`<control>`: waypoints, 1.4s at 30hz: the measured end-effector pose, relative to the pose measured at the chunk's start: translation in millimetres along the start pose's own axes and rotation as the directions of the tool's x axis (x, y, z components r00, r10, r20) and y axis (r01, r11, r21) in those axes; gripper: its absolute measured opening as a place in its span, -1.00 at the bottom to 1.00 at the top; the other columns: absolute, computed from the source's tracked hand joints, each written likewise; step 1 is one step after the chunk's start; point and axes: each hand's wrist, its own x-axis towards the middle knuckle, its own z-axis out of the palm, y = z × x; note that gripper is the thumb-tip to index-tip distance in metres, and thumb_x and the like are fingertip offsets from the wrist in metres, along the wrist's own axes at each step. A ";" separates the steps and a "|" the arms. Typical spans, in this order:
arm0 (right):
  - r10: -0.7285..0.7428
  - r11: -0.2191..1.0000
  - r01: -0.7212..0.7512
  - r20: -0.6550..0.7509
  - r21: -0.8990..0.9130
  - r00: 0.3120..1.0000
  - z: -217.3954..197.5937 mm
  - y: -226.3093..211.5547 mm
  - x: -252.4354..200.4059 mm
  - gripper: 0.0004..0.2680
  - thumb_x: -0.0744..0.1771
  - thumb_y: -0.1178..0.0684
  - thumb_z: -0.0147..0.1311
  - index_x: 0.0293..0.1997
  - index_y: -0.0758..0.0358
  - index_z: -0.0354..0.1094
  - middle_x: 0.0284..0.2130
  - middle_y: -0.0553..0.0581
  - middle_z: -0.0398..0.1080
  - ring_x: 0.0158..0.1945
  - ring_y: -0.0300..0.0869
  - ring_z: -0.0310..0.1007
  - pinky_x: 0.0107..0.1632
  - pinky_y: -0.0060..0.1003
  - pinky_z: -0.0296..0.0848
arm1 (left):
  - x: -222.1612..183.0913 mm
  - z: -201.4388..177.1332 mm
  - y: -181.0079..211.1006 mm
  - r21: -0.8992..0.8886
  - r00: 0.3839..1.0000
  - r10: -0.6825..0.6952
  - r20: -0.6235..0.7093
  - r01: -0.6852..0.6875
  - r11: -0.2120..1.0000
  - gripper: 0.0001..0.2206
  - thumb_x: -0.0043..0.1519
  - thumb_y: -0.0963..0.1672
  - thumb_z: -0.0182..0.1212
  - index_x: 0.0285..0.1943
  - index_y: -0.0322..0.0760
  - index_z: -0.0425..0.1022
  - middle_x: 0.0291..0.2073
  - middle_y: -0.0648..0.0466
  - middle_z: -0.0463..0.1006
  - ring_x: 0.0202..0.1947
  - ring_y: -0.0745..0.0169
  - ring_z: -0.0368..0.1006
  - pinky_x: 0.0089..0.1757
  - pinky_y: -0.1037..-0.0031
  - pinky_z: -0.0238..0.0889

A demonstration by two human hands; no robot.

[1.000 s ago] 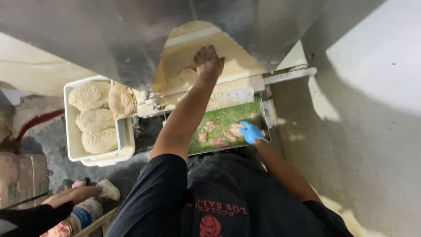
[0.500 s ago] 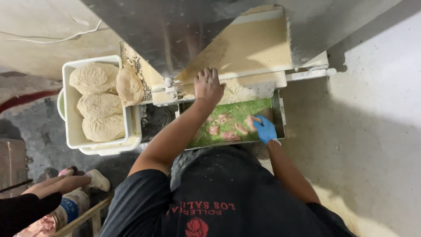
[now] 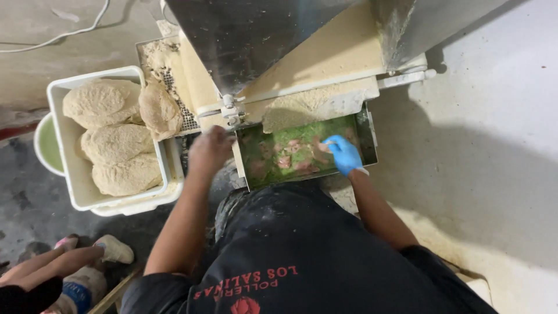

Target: Breading raw chicken pieces using an industrial breading machine in a food production facility.

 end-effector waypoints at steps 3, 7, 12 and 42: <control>-0.028 0.977 0.047 0.093 -0.208 0.995 26.9 23.5 24.0 -0.80 0.46 -0.18 -0.07 0.14 -0.21 0.47 0.12 0.15 0.55 0.27 0.17 0.46 0.36 0.12 0.40 | 6.5 -23.9 -15.5 -0.003 0.994 -0.093 -0.052 0.093 0.996 -0.62 0.25 0.14 0.29 0.15 0.08 0.54 -0.08 0.08 0.71 0.06 -0.11 0.59 0.06 0.00 0.42; -0.012 0.927 0.088 0.207 -0.364 0.978 55.8 15.5 15.8 -0.78 0.45 -0.10 -0.11 0.15 -0.02 0.44 0.13 0.25 0.55 0.24 0.21 0.49 0.35 0.12 0.40 | 18.4 -46.0 -26.6 -0.137 0.973 -0.146 -0.177 0.122 0.983 -0.67 0.27 0.14 0.33 0.09 0.09 0.54 -0.08 0.22 0.71 -0.01 0.13 0.64 0.02 0.12 0.42; -0.010 0.964 0.059 0.186 -0.259 0.982 41.6 -1.4 8.0 -0.75 0.43 -0.18 -0.11 0.13 -0.03 0.46 0.13 0.27 0.53 0.25 0.26 0.46 0.34 0.17 0.39 | 59.7 -50.1 -43.5 -0.234 0.918 -0.136 -0.372 0.048 0.971 -0.66 0.26 0.05 0.42 0.10 -0.09 0.54 -0.04 -0.03 0.66 0.05 -0.10 0.58 0.07 0.02 0.40; -0.278 0.951 0.305 -0.309 0.043 0.909 -137.2 -163.8 27.5 -0.85 0.40 -0.09 0.01 -0.01 0.05 0.41 -0.16 0.05 0.48 -0.08 -0.21 0.43 -0.08 -0.23 0.47 | 216.8 -86.3 -55.9 -0.336 0.849 -0.171 -0.500 -0.008 0.942 -0.96 0.24 -0.20 0.13 -0.18 -0.21 0.45 -0.33 -0.04 0.62 -0.32 -0.06 0.51 -0.38 0.00 0.30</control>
